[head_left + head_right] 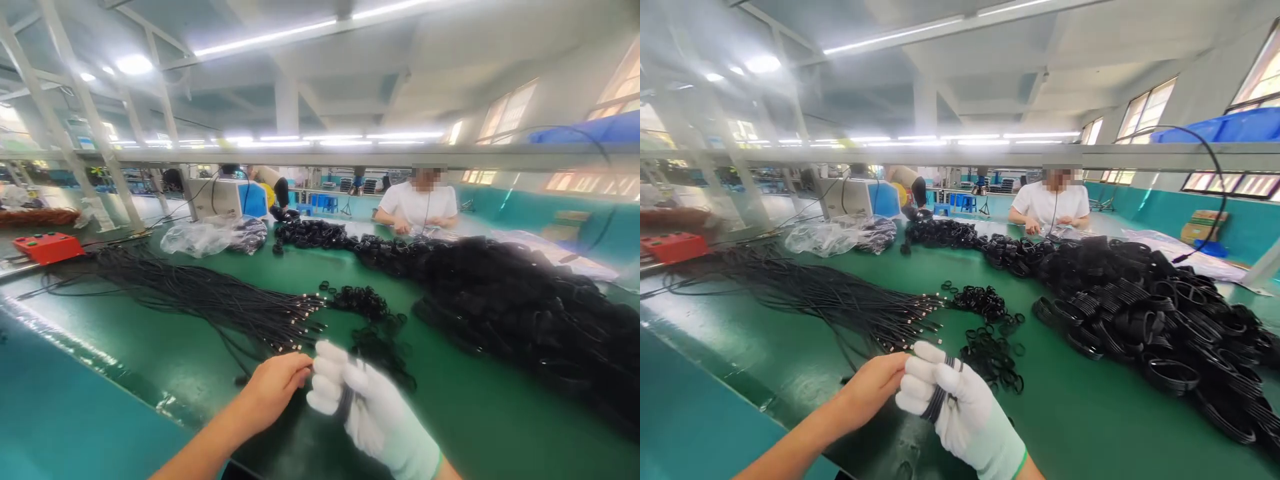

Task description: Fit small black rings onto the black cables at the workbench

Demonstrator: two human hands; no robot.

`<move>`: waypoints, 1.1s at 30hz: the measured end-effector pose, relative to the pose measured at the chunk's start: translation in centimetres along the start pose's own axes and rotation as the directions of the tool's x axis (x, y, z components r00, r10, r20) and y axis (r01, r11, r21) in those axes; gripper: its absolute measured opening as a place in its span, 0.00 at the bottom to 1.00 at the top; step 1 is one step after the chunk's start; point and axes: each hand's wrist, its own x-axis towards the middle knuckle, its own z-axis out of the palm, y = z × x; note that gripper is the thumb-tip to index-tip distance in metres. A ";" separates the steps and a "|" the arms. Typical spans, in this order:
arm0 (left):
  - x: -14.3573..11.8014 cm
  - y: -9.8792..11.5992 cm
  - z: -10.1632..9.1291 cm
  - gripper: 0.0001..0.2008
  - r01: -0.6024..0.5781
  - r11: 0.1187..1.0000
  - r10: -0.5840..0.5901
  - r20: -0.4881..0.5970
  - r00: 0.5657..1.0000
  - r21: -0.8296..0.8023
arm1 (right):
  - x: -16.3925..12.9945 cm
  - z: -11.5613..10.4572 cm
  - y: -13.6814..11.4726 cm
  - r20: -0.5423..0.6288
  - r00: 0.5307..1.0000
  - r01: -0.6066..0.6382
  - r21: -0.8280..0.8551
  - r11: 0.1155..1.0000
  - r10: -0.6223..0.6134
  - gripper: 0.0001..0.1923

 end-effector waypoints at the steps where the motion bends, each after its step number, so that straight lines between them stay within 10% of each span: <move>1: -0.2 0.3 0.2 0.13 0.053 0.995 -0.052 -0.020 0.998 0.088 | 0.1 -0.1 -0.6 -0.032 0.998 0.047 -0.011 0.999 -0.047 0.22; 8: -2.2 4.3 3.4 0.12 0.161 0.850 -0.134 -0.090 0.987 0.502 | 0.1 -1.0 -2.7 -0.255 0.948 0.154 -0.154 0.976 -0.190 0.20; 14: -2.4 4.5 3.3 0.10 -0.122 0.791 0.215 -0.085 0.973 0.600 | 0.1 -0.9 -1.6 -0.288 0.942 0.084 -0.287 0.954 -0.170 0.22; 20: -0.4 3.7 -1.9 0.11 -0.541 0.549 0.562 0.197 0.803 0.637 | 0.2 0.0 0.0 -0.075 0.988 -0.148 -0.303 0.941 0.132 0.10; 33: 1.6 3.1 -3.7 0.03 -0.593 0.687 0.567 0.200 0.799 0.419 | -0.3 -1.0 1.4 -0.018 0.937 -0.345 -0.186 0.920 0.348 0.14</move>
